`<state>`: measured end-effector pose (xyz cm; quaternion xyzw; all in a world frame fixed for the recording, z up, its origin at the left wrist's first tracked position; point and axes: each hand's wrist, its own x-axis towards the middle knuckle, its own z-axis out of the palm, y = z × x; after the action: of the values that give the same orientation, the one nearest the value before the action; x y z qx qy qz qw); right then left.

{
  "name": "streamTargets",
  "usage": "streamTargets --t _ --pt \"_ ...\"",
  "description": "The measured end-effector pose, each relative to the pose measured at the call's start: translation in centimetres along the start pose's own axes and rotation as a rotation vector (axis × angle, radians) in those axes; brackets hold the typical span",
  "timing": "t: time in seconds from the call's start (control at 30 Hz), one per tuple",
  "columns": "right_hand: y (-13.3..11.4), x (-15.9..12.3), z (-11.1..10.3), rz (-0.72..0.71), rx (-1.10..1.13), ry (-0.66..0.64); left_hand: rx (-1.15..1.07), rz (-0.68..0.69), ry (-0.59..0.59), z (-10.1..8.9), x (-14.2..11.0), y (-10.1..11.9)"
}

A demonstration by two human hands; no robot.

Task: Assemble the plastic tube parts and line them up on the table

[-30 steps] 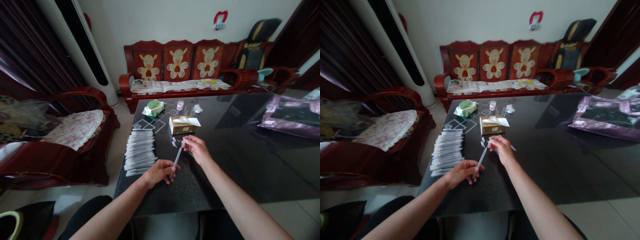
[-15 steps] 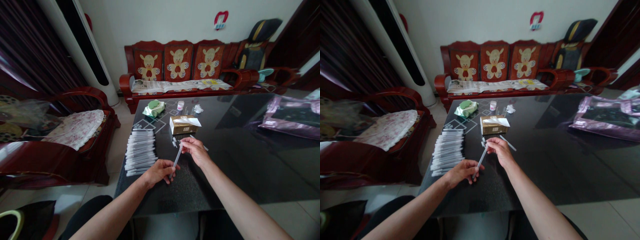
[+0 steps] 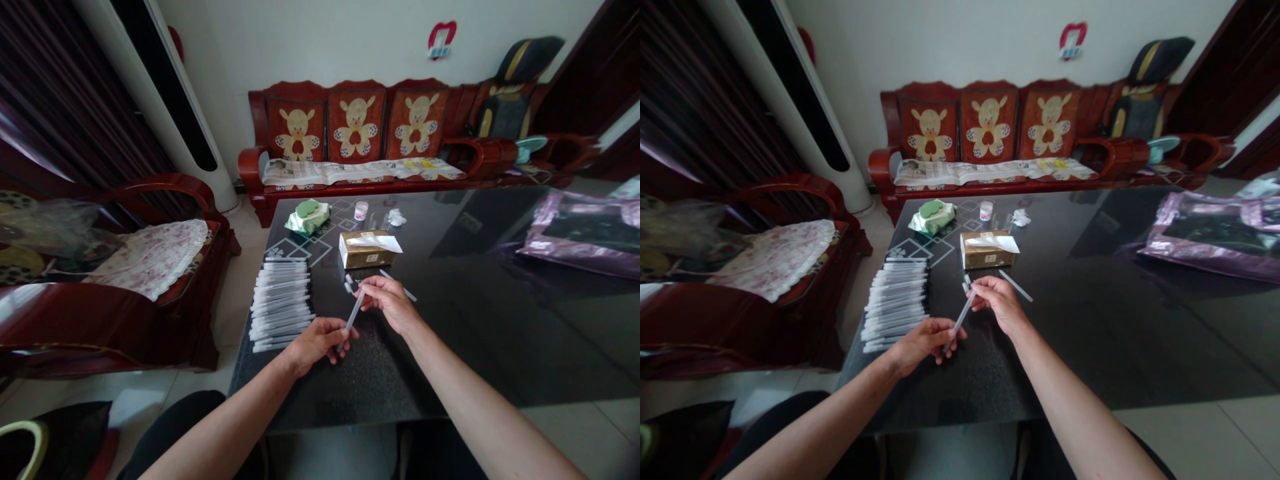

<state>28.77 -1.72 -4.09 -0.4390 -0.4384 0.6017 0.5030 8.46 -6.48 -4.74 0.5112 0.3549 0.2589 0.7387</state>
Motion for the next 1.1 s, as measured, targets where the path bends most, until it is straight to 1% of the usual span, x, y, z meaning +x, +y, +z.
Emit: streamTargets --t 0.17,0.23,0.33,0.47,0.6,0.67,0.77,0.9,1.03,1.1 --pt "0.3 0.0 0.1 -0.016 0.007 -0.013 -0.007 0.003 -0.003 0.2 0.1 0.0" --pt "0.4 0.0 0.2 -0.012 0.002 -0.008 -0.007 0.001 0.018 0.4 0.1 -0.2" --pt "0.7 -0.1 0.5 -0.01 0.003 0.028 0.003 0.014 0.087 0.9 0.2 -0.6" --pt "1.1 -0.4 1.1 -0.057 0.025 0.094 0.06 0.039 0.202 1.7 0.3 -0.8" --pt "1.4 -0.5 1.7 -0.082 0.008 0.137 0.12 0.046 0.273 2.0 0.5 -1.1" --pt "1.4 -0.6 2.0 -0.099 -0.008 0.157 0.203 0.079 0.315 1.8 0.7 -1.4" --pt "1.2 -0.7 2.1 -0.115 -0.024 0.191 0.403 0.13 0.365 1.3 0.8 -1.6" --pt "1.2 -0.9 2.3 -0.107 -0.064 0.247 0.643 0.172 0.411 1.4 0.3 -1.0" --pt "1.8 -1.1 2.5 -0.094 -0.078 0.302 0.775 0.197 0.454 1.9 -0.2 -0.5" --pt "2.0 -1.3 2.5 -0.063 -0.056 0.293 0.777 0.204 0.434 1.9 -0.2 -0.6"
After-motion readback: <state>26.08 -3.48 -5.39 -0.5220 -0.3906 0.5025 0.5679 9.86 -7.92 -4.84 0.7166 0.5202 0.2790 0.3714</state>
